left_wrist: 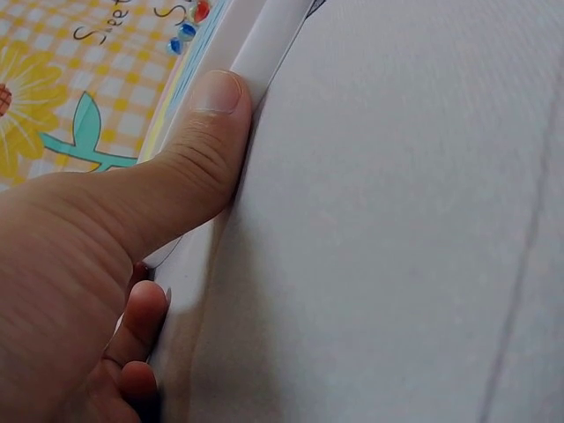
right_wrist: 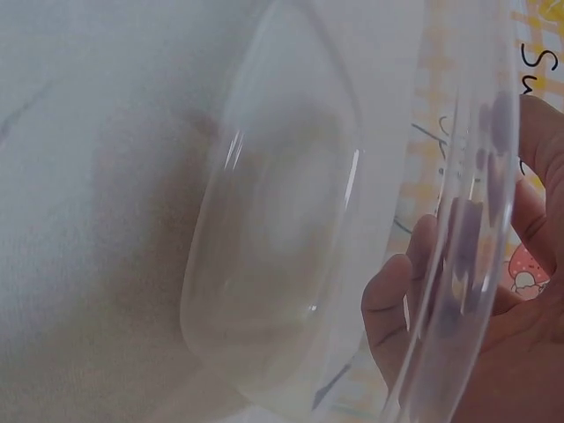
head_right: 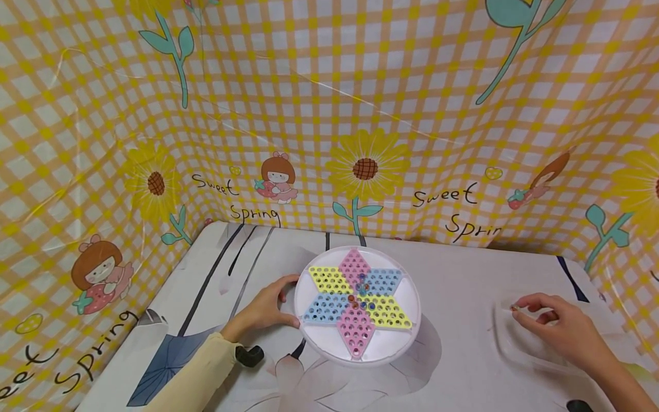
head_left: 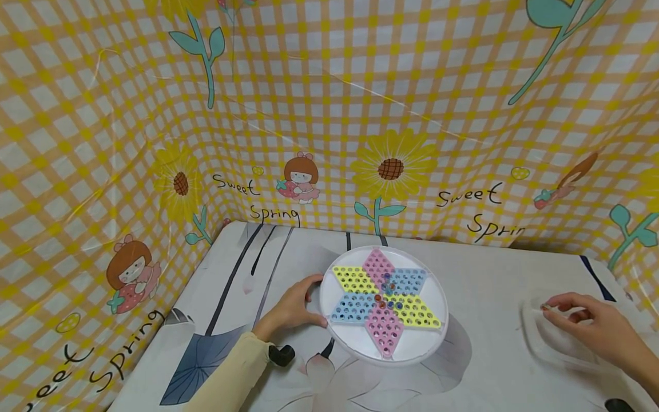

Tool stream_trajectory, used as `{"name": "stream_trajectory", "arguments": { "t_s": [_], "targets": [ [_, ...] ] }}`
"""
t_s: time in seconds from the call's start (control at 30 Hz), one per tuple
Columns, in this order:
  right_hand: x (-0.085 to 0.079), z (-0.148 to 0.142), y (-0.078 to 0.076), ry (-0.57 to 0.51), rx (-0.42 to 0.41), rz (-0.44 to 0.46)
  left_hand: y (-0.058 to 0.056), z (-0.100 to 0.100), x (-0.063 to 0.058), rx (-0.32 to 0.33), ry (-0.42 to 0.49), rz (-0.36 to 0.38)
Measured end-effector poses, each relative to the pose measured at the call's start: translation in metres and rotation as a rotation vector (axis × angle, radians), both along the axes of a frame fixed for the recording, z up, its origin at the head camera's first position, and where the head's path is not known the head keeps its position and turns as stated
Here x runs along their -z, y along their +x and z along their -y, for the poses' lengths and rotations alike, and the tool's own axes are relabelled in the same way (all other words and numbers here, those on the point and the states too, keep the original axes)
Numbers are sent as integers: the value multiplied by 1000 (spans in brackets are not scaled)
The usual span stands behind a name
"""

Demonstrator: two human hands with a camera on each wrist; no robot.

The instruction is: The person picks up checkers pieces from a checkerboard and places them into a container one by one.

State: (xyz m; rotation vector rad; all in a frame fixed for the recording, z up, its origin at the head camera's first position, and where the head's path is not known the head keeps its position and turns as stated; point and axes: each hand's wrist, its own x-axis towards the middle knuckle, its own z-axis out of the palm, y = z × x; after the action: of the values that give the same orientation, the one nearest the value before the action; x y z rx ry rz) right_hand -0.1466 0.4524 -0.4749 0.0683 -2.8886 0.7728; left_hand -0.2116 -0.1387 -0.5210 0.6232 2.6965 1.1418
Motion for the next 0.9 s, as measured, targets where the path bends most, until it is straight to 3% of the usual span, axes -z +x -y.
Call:
{"name": "stream_trajectory", "arguments": {
  "t_s": [0.9],
  "targets": [
    [-4,4,-1,26,-4,14,-1,0,2,-11,9,26]
  ]
}}
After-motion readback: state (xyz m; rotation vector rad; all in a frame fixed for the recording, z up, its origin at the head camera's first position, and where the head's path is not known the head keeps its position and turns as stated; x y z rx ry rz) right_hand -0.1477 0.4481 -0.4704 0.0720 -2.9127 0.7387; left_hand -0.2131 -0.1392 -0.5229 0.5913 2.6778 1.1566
